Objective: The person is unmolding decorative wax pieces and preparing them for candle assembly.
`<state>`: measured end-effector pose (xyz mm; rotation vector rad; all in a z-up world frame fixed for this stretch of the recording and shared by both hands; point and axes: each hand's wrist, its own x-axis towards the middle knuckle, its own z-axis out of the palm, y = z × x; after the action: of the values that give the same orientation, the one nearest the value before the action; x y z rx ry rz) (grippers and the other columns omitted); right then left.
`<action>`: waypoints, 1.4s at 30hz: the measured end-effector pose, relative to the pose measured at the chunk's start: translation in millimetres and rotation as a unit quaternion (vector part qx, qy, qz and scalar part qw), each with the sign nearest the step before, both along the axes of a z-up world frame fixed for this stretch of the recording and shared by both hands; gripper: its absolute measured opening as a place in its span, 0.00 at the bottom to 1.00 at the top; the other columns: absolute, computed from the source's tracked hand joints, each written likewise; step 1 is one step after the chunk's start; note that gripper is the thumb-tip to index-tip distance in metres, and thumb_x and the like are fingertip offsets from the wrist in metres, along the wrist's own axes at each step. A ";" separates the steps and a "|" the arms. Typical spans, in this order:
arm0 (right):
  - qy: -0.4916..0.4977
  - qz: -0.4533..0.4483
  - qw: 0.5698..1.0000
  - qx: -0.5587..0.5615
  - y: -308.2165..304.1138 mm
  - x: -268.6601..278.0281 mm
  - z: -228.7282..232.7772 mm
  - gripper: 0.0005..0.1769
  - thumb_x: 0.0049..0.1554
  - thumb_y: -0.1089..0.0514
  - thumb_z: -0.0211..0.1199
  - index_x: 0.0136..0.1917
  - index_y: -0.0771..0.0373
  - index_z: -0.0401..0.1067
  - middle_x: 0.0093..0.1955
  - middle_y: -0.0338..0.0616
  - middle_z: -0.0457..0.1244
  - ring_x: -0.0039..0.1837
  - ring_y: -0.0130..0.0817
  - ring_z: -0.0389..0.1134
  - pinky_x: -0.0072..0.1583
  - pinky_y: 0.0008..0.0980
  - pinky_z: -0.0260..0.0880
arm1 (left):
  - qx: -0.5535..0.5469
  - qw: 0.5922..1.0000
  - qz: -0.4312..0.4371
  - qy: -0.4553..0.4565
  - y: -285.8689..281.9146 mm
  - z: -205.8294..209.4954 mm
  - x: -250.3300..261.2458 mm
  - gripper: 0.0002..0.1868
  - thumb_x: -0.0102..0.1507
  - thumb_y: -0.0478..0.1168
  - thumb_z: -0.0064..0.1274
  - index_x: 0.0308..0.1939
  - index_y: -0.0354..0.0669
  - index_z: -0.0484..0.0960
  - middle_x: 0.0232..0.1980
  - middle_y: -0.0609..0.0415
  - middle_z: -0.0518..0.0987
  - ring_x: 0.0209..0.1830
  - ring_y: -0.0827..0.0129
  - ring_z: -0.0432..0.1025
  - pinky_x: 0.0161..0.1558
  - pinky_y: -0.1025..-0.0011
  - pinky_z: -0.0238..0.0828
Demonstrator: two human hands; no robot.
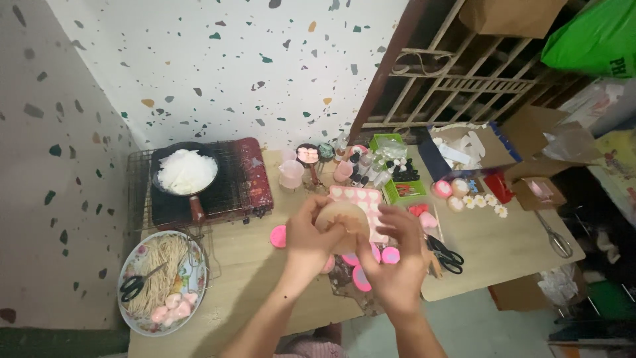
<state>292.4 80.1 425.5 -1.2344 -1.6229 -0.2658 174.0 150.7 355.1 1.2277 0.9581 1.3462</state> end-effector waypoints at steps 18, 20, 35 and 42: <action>0.355 0.121 0.906 -0.198 11.1 29.5 -39.3 0.24 0.51 0.74 0.67 0.60 0.68 0.65 0.51 0.49 0.68 0.52 0.30 0.70 0.46 0.28 0.71 | -0.095 0.969 -0.188 -0.130 2.5 0.3 -12.8 0.18 0.62 0.32 0.54 0.55 0.34 0.72 0.48 0.51 0.82 0.45 0.74 0.77 0.44 0.74 0.77; 0.402 0.129 0.882 -0.210 16.0 37.7 -41.8 0.21 0.53 0.74 0.65 0.59 0.69 0.66 0.54 0.50 0.68 0.55 0.30 0.72 0.52 0.27 0.76 | -0.146 0.943 -0.228 -0.191 0.9 3.2 -18.3 0.20 0.64 0.33 0.53 0.60 0.35 0.71 0.50 0.51 0.81 0.46 0.72 0.77 0.44 0.73 0.76; -0.175 0.068 0.974 -0.126 7.2 34.8 16.4 0.20 0.47 0.62 0.72 0.55 0.61 0.75 0.68 0.51 0.61 0.68 0.55 0.63 0.65 0.48 0.66 | -0.087 0.963 -0.195 -0.167 -8.0 -16.1 2.1 0.19 0.67 0.34 0.51 0.62 0.36 0.69 0.50 0.49 0.83 0.45 0.74 0.78 0.43 0.77 0.75; -0.148 0.095 0.976 -0.128 15.9 39.8 7.8 0.18 0.49 0.63 0.70 0.54 0.61 0.74 0.67 0.51 0.62 0.68 0.53 0.64 0.66 0.47 0.66 | -0.106 0.981 -0.152 -0.064 -13.6 9.5 1.8 0.19 0.65 0.39 0.54 0.58 0.38 0.73 0.44 0.54 0.85 0.26 0.82 0.68 0.19 0.80 0.55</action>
<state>332.1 96.0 433.3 -1.2628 -2.0717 -0.1267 175.8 137.0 364.6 1.0609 0.7663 1.0409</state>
